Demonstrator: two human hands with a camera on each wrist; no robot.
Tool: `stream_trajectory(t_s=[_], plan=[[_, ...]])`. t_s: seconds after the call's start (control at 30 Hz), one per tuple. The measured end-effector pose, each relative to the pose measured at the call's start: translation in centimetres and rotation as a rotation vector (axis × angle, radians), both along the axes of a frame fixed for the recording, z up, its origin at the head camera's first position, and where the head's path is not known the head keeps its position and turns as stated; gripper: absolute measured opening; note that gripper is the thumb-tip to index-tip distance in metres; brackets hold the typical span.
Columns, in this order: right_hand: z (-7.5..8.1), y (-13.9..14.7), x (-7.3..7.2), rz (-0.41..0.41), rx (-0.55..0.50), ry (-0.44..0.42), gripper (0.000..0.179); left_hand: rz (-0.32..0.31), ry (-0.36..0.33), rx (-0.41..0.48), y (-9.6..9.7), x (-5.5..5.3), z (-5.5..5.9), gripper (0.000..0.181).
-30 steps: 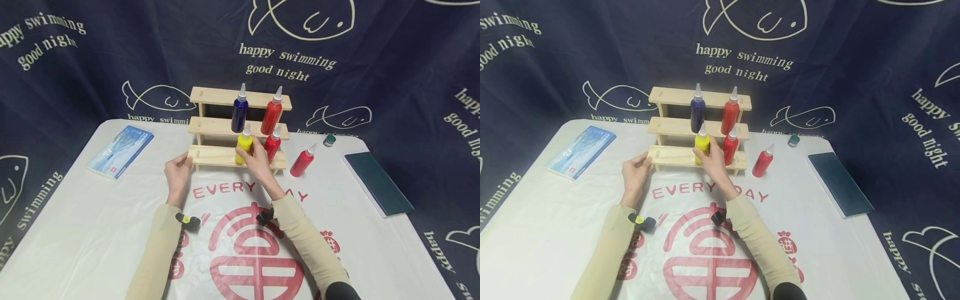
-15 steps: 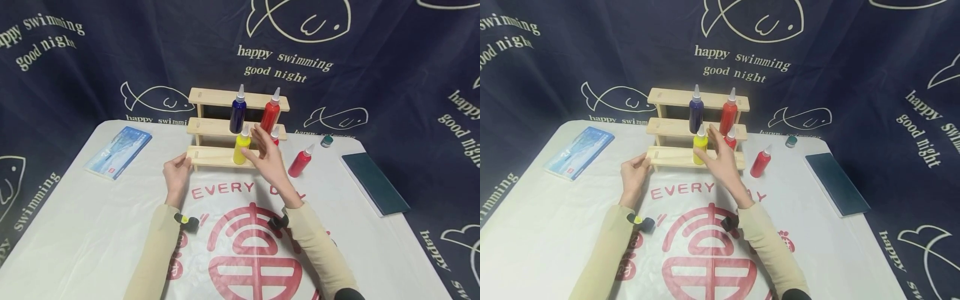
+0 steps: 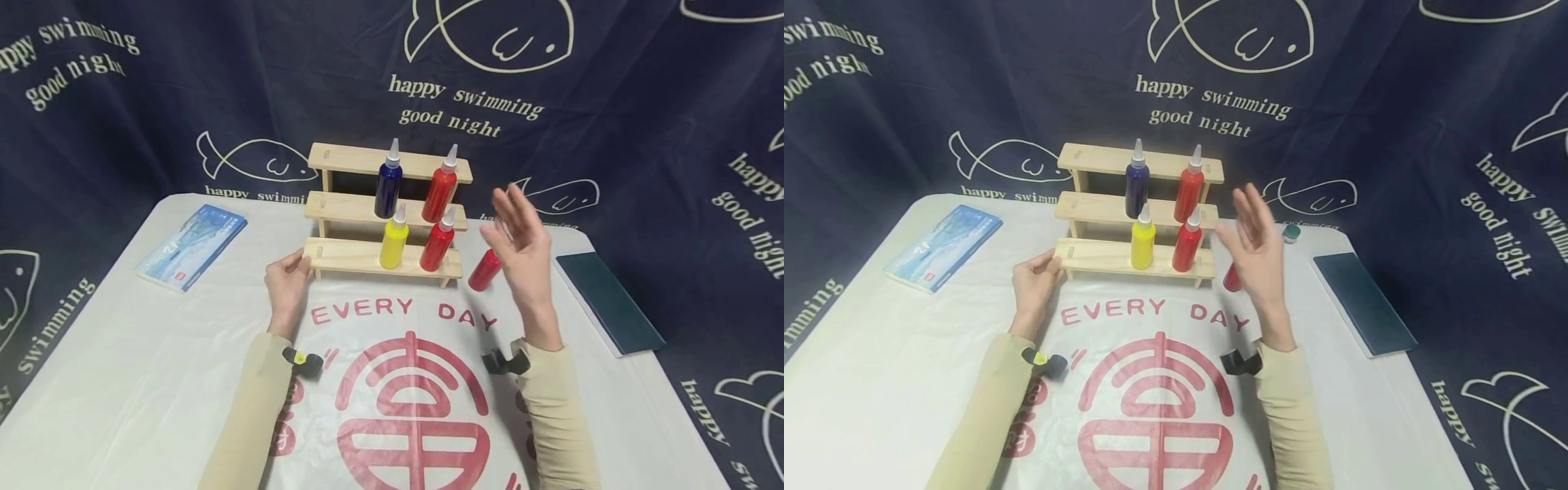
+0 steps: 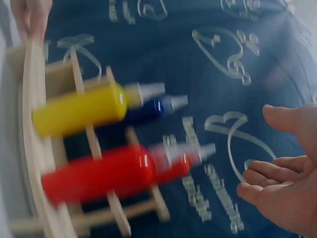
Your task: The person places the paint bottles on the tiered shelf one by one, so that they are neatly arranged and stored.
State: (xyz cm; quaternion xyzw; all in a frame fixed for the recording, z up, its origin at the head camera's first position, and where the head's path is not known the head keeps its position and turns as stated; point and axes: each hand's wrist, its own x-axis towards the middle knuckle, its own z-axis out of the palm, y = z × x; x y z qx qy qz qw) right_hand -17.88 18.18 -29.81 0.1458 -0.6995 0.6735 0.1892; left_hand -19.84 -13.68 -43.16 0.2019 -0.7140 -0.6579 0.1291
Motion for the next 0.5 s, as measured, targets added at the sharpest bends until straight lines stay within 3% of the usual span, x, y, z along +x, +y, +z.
stream_trajectory(t_s=[0.1, 0.23, 0.5], plan=[[-0.6, 2.0, -0.5, -0.091, 0.024, -0.043, 0.066, 0.005, 0.000, -0.008, -0.1, -0.1, 0.0, 0.033], [-2.1, 4.0, -1.2, -0.162, 0.085, -0.164, 0.070, 0.010, 0.002, -0.016, -0.2, -0.1, -0.1, 0.033], [-7.1, 6.5, -3.0, -0.158, 0.322, -0.416, 0.073, 0.011, 0.008, -0.001, -0.2, -0.1, -0.1, 0.033]])
